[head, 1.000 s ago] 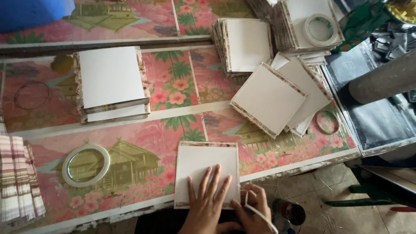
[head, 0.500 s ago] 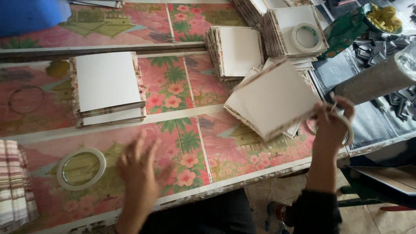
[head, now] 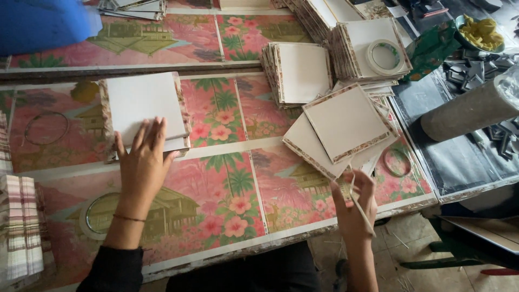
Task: A person rapidly applies double-sided tape to the edges of paper sheets and stacks them on a table.
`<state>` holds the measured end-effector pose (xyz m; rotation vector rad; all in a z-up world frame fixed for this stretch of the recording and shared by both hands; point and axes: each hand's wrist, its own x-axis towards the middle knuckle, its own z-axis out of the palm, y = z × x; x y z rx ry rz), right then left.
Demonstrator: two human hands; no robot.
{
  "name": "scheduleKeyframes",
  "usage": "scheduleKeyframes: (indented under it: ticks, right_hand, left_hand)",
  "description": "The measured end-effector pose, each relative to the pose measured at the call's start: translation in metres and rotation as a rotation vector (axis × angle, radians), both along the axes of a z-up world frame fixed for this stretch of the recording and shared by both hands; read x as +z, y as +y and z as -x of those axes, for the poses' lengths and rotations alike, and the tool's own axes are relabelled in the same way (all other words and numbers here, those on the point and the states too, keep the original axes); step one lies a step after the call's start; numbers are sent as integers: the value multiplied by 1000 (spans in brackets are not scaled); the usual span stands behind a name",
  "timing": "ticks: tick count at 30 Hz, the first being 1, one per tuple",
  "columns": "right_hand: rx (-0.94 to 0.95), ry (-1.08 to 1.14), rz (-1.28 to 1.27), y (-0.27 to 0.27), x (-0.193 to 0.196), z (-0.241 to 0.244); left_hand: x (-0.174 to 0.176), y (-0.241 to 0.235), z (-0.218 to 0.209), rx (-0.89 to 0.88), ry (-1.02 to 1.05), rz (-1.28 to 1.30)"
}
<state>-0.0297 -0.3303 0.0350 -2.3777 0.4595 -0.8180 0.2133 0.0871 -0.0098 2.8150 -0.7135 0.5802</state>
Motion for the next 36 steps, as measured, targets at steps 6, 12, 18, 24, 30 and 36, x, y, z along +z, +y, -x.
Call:
scheduleKeyframes:
  ticks: [6, 12, 18, 24, 30, 36]
  right_hand:
    - [-26, -5, 17, 12, -4, 29]
    - [57, -55, -32, 49, 18, 34]
    - [217, -53, -386, 101, 9, 28]
    - [355, 77, -208, 127, -7, 28]
    - [509, 132, -213, 157, -13, 18]
    - [632, 223, -153, 181, -26, 8]
  left_hand:
    - [14, -11, 42, 75, -342, -18]
    - [32, -61, 124, -233, -249, 114]
    - [5, -112, 189, -385, -95, 282]
    - [15, -87, 197, -368, 75, 499]
    - [-4, -40, 204, 157, 244, 446]
    - [1, -31, 208, 75, 386, 446]
